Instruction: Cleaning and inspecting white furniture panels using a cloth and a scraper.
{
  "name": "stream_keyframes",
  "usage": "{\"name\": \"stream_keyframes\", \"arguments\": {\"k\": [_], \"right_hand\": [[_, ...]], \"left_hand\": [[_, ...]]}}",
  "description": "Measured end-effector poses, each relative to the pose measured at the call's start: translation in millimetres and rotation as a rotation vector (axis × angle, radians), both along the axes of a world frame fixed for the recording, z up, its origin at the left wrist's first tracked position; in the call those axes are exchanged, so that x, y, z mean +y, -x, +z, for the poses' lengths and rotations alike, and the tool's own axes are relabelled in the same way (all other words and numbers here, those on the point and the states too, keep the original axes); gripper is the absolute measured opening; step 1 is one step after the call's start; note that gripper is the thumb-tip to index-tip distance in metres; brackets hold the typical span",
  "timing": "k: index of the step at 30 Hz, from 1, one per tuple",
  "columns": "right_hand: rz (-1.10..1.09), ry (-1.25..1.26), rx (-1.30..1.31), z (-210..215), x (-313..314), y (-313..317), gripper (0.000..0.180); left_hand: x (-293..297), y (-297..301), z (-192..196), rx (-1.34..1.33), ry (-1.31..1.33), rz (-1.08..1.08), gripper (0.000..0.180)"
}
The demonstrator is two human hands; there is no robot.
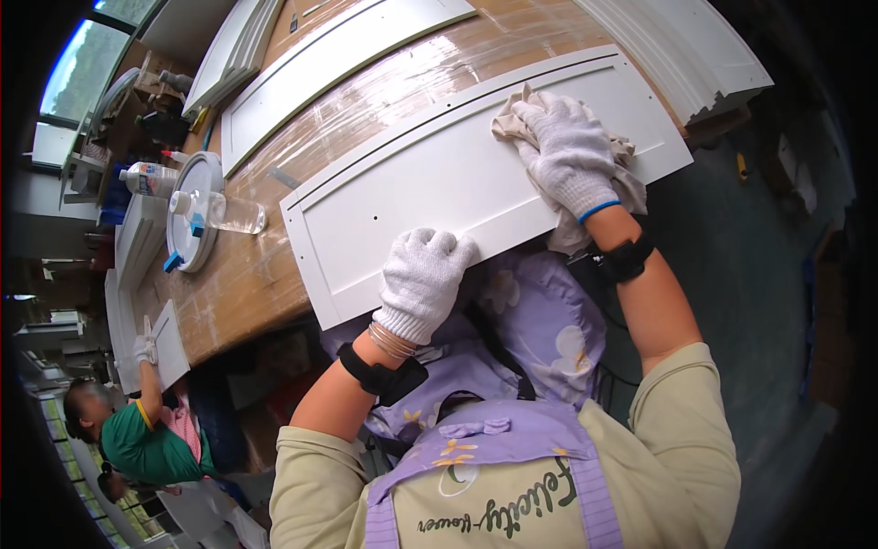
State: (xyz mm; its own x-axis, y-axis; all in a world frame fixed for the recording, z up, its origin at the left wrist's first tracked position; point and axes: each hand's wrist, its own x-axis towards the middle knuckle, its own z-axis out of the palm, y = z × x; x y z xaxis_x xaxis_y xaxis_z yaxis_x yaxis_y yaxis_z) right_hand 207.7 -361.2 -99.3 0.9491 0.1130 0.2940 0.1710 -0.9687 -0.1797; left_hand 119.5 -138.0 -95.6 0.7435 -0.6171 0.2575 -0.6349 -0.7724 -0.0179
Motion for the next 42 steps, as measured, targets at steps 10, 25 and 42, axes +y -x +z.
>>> {"name": "stream_keyframes", "arguments": {"k": [10, 25, 42], "right_hand": [[-0.008, 0.006, -0.003, -4.6, -0.7, -1.0, 0.043], [-0.003, -0.078, -0.021, 4.3, -0.3, -0.7, 0.038], [-0.911, -0.075, 0.143, 5.3, -187.5, 58.8, 0.033]], "left_hand": [[-0.2, -0.3, -3.8, 0.001, 0.006, 0.009, 0.017], [-29.5, 4.7, 1.7, 0.033, 0.226, -0.049, 0.043], [161.7, 112.3, -28.3, -0.107, 0.023, 0.671, 0.074]]}}
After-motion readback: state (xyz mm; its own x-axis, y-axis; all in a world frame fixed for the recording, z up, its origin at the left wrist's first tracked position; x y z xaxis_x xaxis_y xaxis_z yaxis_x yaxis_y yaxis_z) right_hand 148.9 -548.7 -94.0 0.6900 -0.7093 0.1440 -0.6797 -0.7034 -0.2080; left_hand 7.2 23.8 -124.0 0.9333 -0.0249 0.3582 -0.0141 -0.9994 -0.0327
